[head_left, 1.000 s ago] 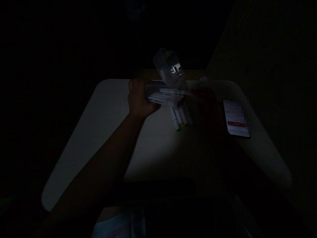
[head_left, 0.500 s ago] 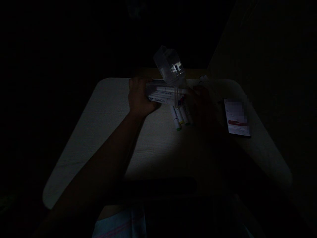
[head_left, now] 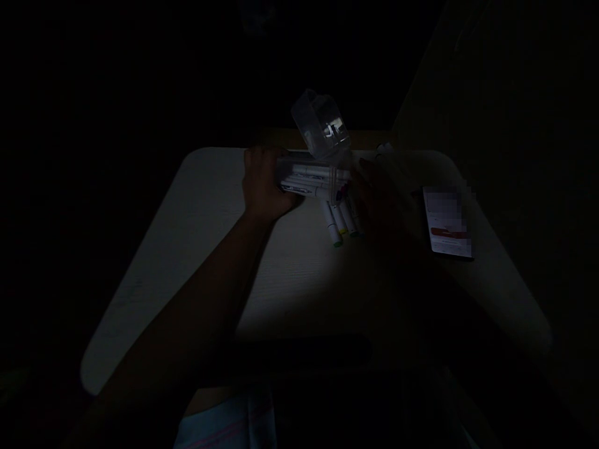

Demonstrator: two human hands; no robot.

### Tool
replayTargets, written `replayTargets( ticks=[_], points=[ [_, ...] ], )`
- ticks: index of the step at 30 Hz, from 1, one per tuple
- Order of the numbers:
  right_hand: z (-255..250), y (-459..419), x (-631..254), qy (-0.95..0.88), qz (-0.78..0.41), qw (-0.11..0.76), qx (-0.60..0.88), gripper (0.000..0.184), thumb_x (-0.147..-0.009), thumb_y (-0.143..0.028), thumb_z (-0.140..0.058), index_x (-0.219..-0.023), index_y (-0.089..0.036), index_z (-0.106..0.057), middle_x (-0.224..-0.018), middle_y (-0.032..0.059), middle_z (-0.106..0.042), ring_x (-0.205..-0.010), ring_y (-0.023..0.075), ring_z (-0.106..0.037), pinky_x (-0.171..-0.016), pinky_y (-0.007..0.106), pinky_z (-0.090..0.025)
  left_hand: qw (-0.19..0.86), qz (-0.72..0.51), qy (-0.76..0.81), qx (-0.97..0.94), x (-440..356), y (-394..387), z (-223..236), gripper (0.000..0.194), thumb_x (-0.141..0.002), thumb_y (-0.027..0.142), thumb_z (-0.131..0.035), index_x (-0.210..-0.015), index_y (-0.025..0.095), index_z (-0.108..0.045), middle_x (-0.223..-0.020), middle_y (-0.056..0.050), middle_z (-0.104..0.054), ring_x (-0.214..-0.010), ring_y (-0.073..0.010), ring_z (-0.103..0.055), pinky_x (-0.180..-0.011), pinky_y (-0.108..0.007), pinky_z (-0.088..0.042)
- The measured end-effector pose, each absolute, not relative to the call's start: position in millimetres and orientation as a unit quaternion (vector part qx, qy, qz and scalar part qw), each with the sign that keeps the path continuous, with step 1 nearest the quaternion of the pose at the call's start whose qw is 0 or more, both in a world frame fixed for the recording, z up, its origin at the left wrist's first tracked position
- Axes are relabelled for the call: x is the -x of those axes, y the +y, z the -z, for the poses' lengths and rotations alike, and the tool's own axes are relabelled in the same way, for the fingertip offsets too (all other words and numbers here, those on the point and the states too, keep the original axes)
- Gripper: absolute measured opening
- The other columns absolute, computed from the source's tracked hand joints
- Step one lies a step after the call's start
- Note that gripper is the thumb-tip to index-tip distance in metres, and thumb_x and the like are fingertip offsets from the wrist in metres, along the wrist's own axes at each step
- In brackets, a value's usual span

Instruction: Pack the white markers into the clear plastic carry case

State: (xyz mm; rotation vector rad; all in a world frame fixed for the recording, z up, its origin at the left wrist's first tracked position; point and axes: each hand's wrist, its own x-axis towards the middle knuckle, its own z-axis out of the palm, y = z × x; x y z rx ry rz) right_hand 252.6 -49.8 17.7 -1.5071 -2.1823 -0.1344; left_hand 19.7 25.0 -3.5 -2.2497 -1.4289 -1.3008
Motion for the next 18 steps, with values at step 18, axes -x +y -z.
replayTargets(
  ticks=[18],
  points=[
    [-13.7, -53.0, -237.0, -0.809, -0.051, 0.216, 0.545, 0.061, -0.088, -0.012, -0.030, -0.149, -0.007, -0.022, -0.160, 0.0117, -0.006, -0.147, 0.0216, -0.012, -0.118, 0.045, -0.027, 0.071, 0.437, -0.468, 0.765, -19.4, 24.2, 3.3, 0.068, -0.064, 0.078, -0.057, -0.104, 0.023, -0.049, -0.109, -0.011, -0.055, -0.108, -0.0333, -0.048, -0.094, -0.057, -0.037]
  ],
)
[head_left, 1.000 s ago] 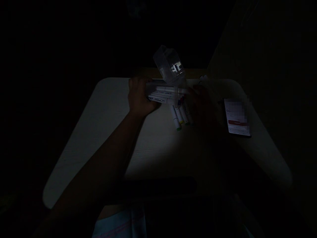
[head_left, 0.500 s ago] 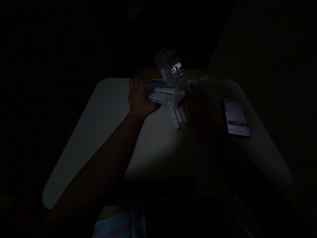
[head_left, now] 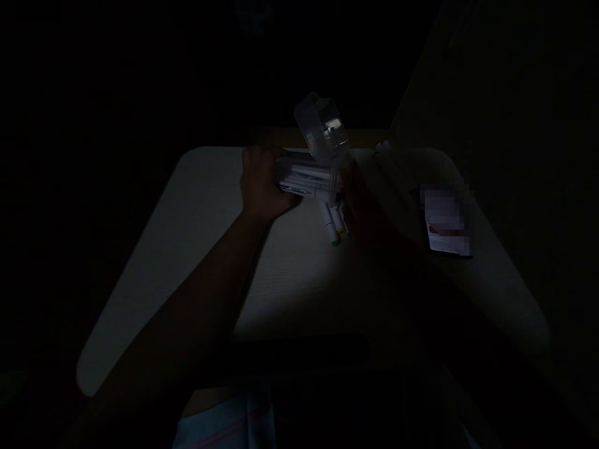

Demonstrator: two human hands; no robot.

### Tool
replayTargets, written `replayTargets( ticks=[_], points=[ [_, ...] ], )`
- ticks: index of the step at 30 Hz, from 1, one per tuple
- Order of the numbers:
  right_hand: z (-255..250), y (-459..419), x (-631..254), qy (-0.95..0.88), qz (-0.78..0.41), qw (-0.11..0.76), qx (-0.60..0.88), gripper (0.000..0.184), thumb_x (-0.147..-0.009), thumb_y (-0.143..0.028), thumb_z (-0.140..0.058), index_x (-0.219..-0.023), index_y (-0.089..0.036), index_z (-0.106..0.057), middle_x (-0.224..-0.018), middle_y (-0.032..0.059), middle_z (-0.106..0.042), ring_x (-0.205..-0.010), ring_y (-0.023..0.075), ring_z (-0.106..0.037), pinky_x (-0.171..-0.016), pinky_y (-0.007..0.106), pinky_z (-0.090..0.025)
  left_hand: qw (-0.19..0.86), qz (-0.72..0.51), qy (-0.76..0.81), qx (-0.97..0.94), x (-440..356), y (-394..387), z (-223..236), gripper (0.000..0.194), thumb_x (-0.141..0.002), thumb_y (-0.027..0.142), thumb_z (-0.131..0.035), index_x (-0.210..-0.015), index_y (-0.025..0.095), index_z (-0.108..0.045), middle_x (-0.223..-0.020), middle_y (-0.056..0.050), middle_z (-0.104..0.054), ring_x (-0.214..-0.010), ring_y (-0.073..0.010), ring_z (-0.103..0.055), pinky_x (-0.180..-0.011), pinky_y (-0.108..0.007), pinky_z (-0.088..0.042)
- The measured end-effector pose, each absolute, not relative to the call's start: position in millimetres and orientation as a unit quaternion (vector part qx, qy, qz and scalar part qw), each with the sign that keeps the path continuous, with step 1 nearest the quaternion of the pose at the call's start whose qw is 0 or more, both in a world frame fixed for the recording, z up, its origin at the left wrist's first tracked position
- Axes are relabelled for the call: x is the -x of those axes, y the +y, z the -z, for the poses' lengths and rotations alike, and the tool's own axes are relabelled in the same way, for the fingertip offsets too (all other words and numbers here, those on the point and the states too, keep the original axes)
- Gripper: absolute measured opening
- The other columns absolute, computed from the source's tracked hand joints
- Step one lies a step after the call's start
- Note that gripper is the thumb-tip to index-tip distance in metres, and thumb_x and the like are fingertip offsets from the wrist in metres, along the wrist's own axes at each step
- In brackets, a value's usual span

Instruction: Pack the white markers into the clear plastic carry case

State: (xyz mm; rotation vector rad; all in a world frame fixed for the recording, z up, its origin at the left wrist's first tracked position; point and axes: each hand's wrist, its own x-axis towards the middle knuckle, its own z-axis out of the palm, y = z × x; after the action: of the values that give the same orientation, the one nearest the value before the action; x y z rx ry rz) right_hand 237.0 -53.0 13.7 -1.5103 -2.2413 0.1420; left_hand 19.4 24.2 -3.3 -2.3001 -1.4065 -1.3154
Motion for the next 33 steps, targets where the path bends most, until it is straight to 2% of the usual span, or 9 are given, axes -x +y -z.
replayTargets(
  ticks=[6, 12, 16, 19, 25, 29, 33],
  points=[
    [-10.9, -51.3, -240.3, -0.807, -0.039, 0.220, 0.546, 0.065, -0.088, -0.020, -0.037, -0.149, -0.008, -0.017, -0.159, 0.0136, -0.008, -0.148, 0.0232, -0.009, -0.119, 0.050, -0.020, 0.091, 0.443, -0.473, 0.756, -19.2, 24.8, 4.1, 0.061, -0.067, 0.072, -0.059, -0.105, 0.025, -0.048, -0.108, -0.008, -0.057, -0.106, -0.0305, -0.049, -0.092, -0.056, -0.040],
    [-12.4, -51.7, -240.7, -0.812, -0.071, 0.219, 0.536, 0.066, -0.088, -0.022, -0.039, -0.149, -0.008, -0.018, -0.159, 0.0143, -0.012, -0.148, 0.0191, -0.008, -0.121, 0.042, -0.016, 0.085, 0.433, -0.483, 0.757, -18.9, 25.3, 3.3, 0.057, -0.067, 0.067, -0.060, -0.106, 0.026, -0.049, -0.109, -0.007, -0.057, -0.105, -0.0291, -0.048, -0.091, -0.057, -0.041],
    [-9.7, -48.2, -243.1, -0.817, -0.060, 0.228, 0.527, 0.064, -0.087, -0.021, -0.039, -0.148, -0.010, -0.023, -0.156, 0.0116, -0.024, -0.146, 0.0172, -0.018, -0.121, 0.040, -0.020, 0.076, 0.436, -0.486, 0.753, -19.2, 24.4, 3.1, 0.061, -0.064, 0.068, -0.062, -0.106, 0.025, -0.048, -0.109, -0.008, -0.056, -0.108, -0.0310, -0.048, -0.093, -0.057, -0.039],
    [-10.3, -47.5, -244.6, -0.816, -0.065, 0.232, 0.526, 0.063, -0.087, -0.019, -0.037, -0.148, -0.012, -0.025, -0.155, 0.0099, -0.027, -0.145, 0.0169, -0.021, -0.120, 0.040, -0.022, 0.064, 0.433, -0.485, 0.757, -18.8, 25.3, 4.5, 0.063, -0.064, 0.070, -0.061, -0.106, 0.025, -0.047, -0.110, -0.008, -0.055, -0.111, -0.0324, -0.048, -0.096, -0.058, -0.036],
    [-16.5, -53.2, -244.0, -0.805, -0.052, 0.239, 0.540, 0.061, -0.088, -0.017, -0.033, -0.147, -0.006, -0.025, -0.155, 0.0124, -0.028, -0.144, 0.0189, -0.026, -0.119, 0.040, -0.024, 0.057, 0.430, -0.492, 0.755, -18.3, 26.5, 5.3, 0.064, -0.067, 0.073, -0.056, -0.107, 0.025, -0.047, -0.112, -0.008, -0.054, -0.112, -0.0304, -0.046, -0.096, -0.057, -0.035],
    [-17.6, -52.0, -243.4, -0.804, -0.047, 0.226, 0.549, 0.061, -0.088, -0.019, -0.036, -0.146, -0.002, -0.026, -0.153, 0.0173, -0.031, -0.142, 0.0226, -0.030, -0.118, 0.041, -0.027, 0.076, 0.426, -0.487, 0.759, -19.3, 25.5, 2.6, 0.064, -0.066, 0.075, -0.054, -0.104, 0.024, -0.048, -0.110, -0.008, -0.056, -0.107, -0.0296, -0.048, -0.092, -0.057, -0.037],
    [-21.8, -51.5, -244.5, -0.793, -0.015, 0.224, 0.566, 0.054, -0.093, -0.022, -0.031, -0.145, -0.007, -0.032, -0.150, 0.0150, -0.037, -0.139, 0.0243, -0.035, -0.115, 0.044, -0.033, 0.073, 0.434, -0.482, 0.758, -19.9, 24.9, 1.8, 0.062, -0.068, 0.074, -0.053, -0.104, 0.024, -0.047, -0.109, -0.010, -0.056, -0.108, -0.0304, -0.047, -0.092, -0.058, -0.037]
  ],
)
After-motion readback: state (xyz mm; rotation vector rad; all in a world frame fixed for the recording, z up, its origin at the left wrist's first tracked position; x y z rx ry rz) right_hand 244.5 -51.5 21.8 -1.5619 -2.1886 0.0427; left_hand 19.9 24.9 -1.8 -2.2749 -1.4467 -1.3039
